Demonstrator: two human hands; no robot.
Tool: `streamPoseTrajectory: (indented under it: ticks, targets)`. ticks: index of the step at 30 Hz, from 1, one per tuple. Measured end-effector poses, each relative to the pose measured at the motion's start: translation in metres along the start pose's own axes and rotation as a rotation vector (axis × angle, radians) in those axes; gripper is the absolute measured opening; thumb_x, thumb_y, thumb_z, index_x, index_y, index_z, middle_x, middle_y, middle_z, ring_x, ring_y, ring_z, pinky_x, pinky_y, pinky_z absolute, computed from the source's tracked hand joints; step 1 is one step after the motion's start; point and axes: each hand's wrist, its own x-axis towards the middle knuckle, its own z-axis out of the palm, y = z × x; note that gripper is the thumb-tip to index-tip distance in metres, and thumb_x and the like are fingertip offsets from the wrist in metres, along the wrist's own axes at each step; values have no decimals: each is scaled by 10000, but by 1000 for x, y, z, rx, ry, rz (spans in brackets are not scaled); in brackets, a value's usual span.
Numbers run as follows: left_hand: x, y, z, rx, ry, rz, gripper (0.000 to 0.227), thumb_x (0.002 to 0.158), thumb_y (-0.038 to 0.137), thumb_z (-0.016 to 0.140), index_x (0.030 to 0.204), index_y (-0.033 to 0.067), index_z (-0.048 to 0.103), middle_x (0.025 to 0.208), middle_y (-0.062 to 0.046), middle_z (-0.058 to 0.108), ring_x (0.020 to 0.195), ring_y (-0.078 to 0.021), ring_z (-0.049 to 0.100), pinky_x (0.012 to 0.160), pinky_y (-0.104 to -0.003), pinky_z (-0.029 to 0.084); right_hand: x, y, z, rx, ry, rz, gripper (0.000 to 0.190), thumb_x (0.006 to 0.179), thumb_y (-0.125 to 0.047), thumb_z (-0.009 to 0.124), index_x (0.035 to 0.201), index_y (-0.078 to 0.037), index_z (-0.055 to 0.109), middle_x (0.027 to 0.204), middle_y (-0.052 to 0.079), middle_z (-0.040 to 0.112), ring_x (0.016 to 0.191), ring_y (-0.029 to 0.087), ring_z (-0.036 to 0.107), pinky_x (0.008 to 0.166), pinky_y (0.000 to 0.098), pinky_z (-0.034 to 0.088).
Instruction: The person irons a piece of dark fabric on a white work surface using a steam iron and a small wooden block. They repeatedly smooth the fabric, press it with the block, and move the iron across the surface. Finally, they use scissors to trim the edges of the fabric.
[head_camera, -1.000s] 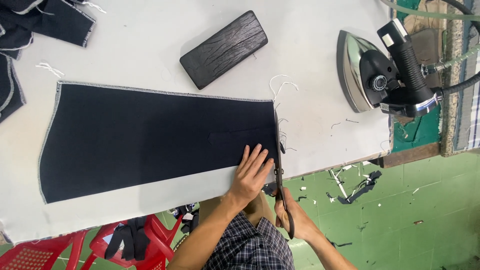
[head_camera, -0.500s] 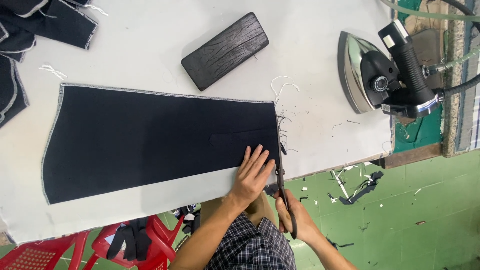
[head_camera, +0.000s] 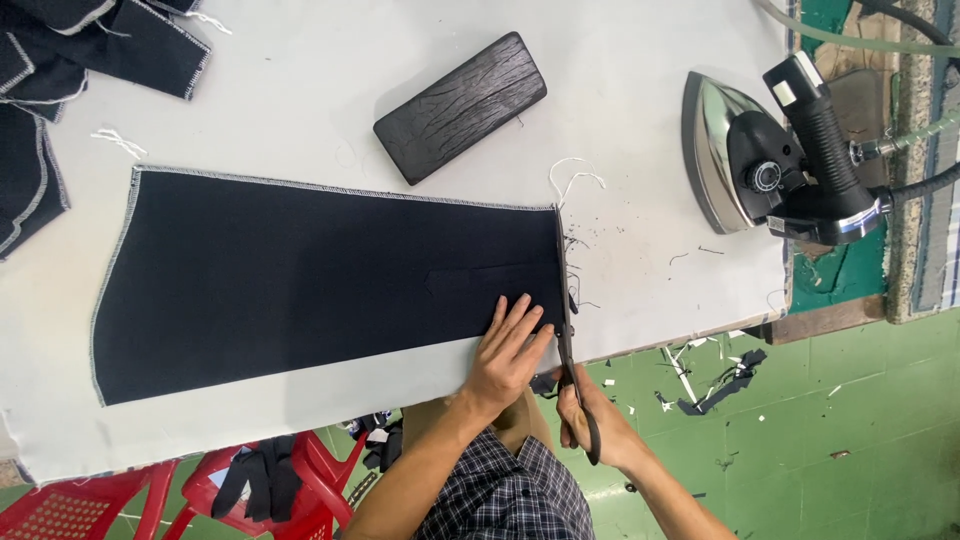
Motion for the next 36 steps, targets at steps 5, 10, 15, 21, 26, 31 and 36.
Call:
streamPoseTrajectory:
  ticks: [5,10,15,21,26,31,36]
  targets:
    - [3,1,-3,-13,-4,4,166,936,-103,709,1093,-52,729,1245,-281,666,1243,-479,611,1068,-679,491,-1,-10,1,2,47,13,610,862,-639,384,1189,-138,501,594,60,578,486,174,629,526,327,545]
    - [5,2,-4,-11,-9,5,145,961,-86,677,1093,-59,730,1252,-286,661,1250,-482,604,1073,-675,488,1,-5,-2,16,59,2,603,850,-642,410,1125,-117,522,550,56,572,403,177,618,458,312,557]
    - [10,3,-5,56,-4,25,143,919,-48,773,1054,-26,734,1205,-260,697,1232,-455,626,1066,-676,475,1,14,0,200,149,-176,646,909,-579,427,1219,-21,525,494,49,561,393,179,551,454,314,459]
    - [17,9,3,187,20,-10,283,968,198,766,1184,21,721,1275,-180,707,1276,-411,619,1128,-626,414,-16,64,-22,432,-44,-256,517,944,-231,589,1344,29,390,1080,241,789,421,177,624,427,309,605]
    - [109,-8,13,390,-196,-160,665,1050,444,505,1501,-39,427,1533,-233,507,1480,-425,401,1230,-647,233,-33,119,-27,479,6,-342,617,920,-269,662,1417,21,439,722,126,693,358,114,490,300,273,450]
    - [149,-23,78,672,-654,-259,830,1038,634,149,1605,32,208,1662,-186,252,1566,-304,147,1273,-543,-27,-51,170,-23,549,89,-543,581,920,-260,708,1380,13,482,635,55,638,356,108,485,262,243,430]
    - [94,148,32,-274,-1446,-134,683,825,114,681,1475,126,472,1596,-125,404,1478,-313,338,1185,-497,321,-75,177,-31,618,256,-800,426,999,-190,556,1336,30,417,583,32,500,327,110,423,249,279,424]
